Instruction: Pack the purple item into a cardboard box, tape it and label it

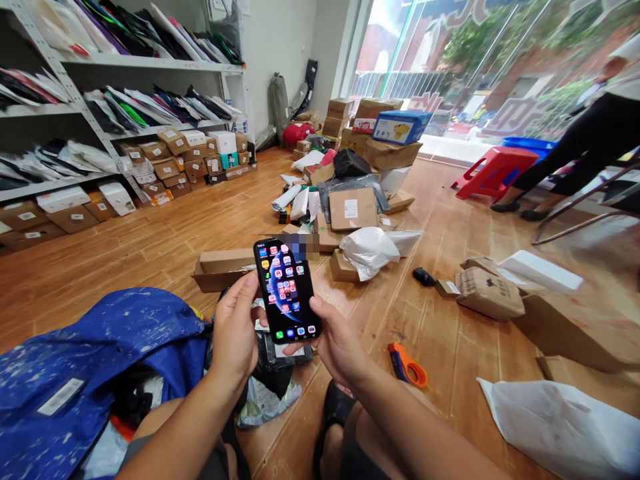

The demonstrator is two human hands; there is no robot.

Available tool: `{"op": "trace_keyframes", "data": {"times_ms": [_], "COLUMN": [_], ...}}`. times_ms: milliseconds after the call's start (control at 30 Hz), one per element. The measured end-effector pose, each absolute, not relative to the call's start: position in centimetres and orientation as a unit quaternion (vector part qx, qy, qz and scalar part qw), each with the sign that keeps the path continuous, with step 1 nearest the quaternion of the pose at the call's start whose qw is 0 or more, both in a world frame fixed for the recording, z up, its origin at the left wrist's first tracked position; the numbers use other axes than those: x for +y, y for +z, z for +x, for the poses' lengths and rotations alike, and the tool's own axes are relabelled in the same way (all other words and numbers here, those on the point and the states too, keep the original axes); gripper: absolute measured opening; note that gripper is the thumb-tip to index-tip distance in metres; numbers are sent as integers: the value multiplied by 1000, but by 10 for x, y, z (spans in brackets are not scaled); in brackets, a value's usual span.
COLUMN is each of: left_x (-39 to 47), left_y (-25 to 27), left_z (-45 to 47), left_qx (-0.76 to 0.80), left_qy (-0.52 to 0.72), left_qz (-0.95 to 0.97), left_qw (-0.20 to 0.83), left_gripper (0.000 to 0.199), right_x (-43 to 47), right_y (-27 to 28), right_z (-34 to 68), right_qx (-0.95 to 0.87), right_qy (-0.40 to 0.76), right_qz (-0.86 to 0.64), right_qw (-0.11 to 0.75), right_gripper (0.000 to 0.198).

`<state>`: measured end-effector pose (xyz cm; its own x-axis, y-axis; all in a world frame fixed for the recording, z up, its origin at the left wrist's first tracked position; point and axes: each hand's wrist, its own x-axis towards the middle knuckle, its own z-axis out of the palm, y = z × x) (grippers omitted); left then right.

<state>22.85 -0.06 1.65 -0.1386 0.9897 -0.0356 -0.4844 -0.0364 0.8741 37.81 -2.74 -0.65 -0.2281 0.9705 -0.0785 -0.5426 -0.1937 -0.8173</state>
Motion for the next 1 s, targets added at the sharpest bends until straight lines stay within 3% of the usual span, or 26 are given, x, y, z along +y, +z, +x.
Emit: {"op": "trace_keyframes", "data": {"times_ms": [300,467,600,800,933,1000], "left_x": [15,13,10,12,15,15], "left_y": [23,25,27,24,21,21], "left_z": [212,209,208,209,209,208], "left_qx": [392,402,387,352,358,365], "left_qy": [688,675,653,683,705,694], "left_qz": [283,309,349,317,260,259], "left_qw": [541,536,550,555,555,563], "left_gripper": [46,38,19,28,28,33], "right_x": [-34,-33,-32,-34,-37,-39], "right_y": [-18,-23,-21,-17,-13,-10], "right_z": [366,362,363,365,369,371], "right_qx": [-336,-350,-333,-320,-365,-394], "right_qy": [736,724,732,766,771,780], "right_qz": [-358,-371,-363,-318,-273,-232], "right_qw": [466,464,471,457,445,427], "right_gripper": [73,72,71,70,55,61]}}
